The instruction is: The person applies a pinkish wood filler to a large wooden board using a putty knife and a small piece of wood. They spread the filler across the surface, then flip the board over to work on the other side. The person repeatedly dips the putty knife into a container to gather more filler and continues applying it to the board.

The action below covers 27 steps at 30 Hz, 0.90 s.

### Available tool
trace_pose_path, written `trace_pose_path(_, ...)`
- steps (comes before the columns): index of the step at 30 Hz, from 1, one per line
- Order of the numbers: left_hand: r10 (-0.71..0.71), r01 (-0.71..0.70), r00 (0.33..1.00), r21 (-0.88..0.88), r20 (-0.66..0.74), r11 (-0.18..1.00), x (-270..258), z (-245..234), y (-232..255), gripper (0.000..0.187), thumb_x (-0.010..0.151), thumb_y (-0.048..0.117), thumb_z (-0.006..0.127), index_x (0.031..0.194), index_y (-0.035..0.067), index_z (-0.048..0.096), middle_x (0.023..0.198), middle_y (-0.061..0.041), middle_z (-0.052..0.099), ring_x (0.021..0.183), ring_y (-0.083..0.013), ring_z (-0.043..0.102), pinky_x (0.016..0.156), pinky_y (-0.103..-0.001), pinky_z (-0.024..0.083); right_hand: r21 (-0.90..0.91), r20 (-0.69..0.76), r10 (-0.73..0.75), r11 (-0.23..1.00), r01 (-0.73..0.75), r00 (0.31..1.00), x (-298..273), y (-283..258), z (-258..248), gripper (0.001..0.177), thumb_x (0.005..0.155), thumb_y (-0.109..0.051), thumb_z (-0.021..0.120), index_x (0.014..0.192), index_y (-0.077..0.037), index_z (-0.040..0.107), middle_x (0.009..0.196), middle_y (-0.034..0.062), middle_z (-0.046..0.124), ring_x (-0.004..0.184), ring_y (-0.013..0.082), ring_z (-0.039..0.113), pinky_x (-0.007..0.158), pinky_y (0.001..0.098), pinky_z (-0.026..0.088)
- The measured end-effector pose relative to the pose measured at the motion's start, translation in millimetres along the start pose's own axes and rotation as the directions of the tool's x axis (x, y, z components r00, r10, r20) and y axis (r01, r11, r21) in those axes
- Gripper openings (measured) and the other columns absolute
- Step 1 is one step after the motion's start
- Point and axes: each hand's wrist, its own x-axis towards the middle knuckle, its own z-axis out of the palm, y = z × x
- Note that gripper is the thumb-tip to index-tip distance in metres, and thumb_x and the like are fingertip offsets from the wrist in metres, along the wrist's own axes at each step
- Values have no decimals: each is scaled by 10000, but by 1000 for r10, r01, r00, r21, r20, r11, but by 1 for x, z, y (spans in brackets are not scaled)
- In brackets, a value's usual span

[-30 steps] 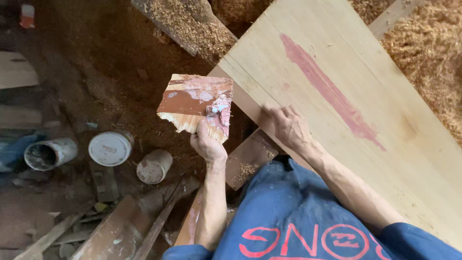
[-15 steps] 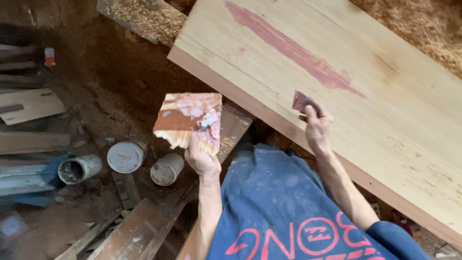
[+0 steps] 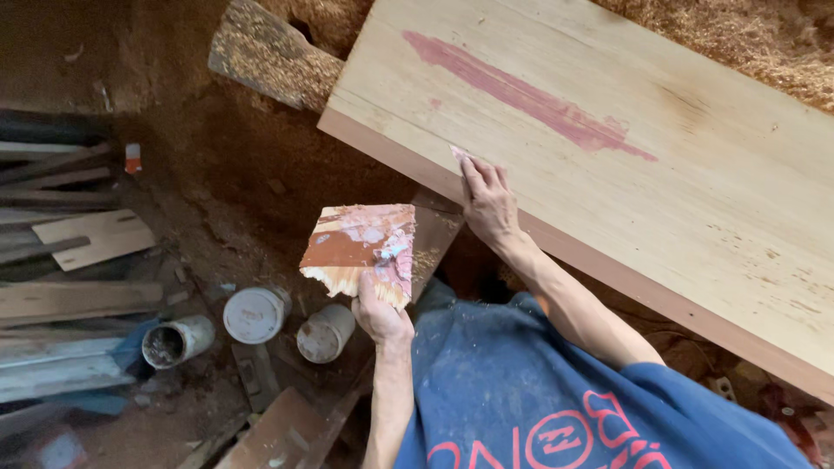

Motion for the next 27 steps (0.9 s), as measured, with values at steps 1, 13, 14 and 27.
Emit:
trace_pose_path(1, -4, 4, 1000, 16, 13, 1000, 4, -1, 5, 446, 996, 219, 558, 1306, -101, 577, 1303, -186, 657, 1143, -300, 679, 961, -413, 567, -63, 12, -18, 998, 19, 1000, 8, -1, 13, 399, 974, -67, 655, 1369, -26, 621, 1315, 150, 641, 1143, 365, 607, 946, 451, 550)
trace_pose_path(13, -130, 123, 991, 133, 42, 984, 119, -25, 84, 415, 972, 213, 574, 1248, -95, 610, 1214, -182, 695, 1060, -292, 713, 896, -402, 591, -546, 205, 30, 833, 89, 978, 12, -32, 115, 503, 908, -29, 579, 1404, 55, 599, 1266, 245, 676, 1051, 361, 630, 904, 450, 562)
trace_pose_path(14, -142, 134, 989, 148, 41, 980, 132, -27, 88, 410, 969, 213, 576, 1245, -87, 610, 1211, -174, 697, 1055, -280, 714, 890, -396, 588, -516, 217, 105, 856, 23, 970, 18, -31, 113, 512, 923, 10, 567, 1433, 28, 609, 1233, 228, 685, 1011, 360, 636, 840, 447, 565)
trace_pose_path(27, -158, 115, 959, 186, 237, 976, 219, 14, 101, 359, 988, 204, 603, 1203, -80, 650, 1167, -127, 704, 1012, -219, 692, 881, -362, 556, -385, 123, 152, 918, -94, 981, 62, -62, 117, 515, 864, 71, 561, 1370, 0, 620, 1276, 174, 688, 1125, 378, 628, 886, 457, 591)
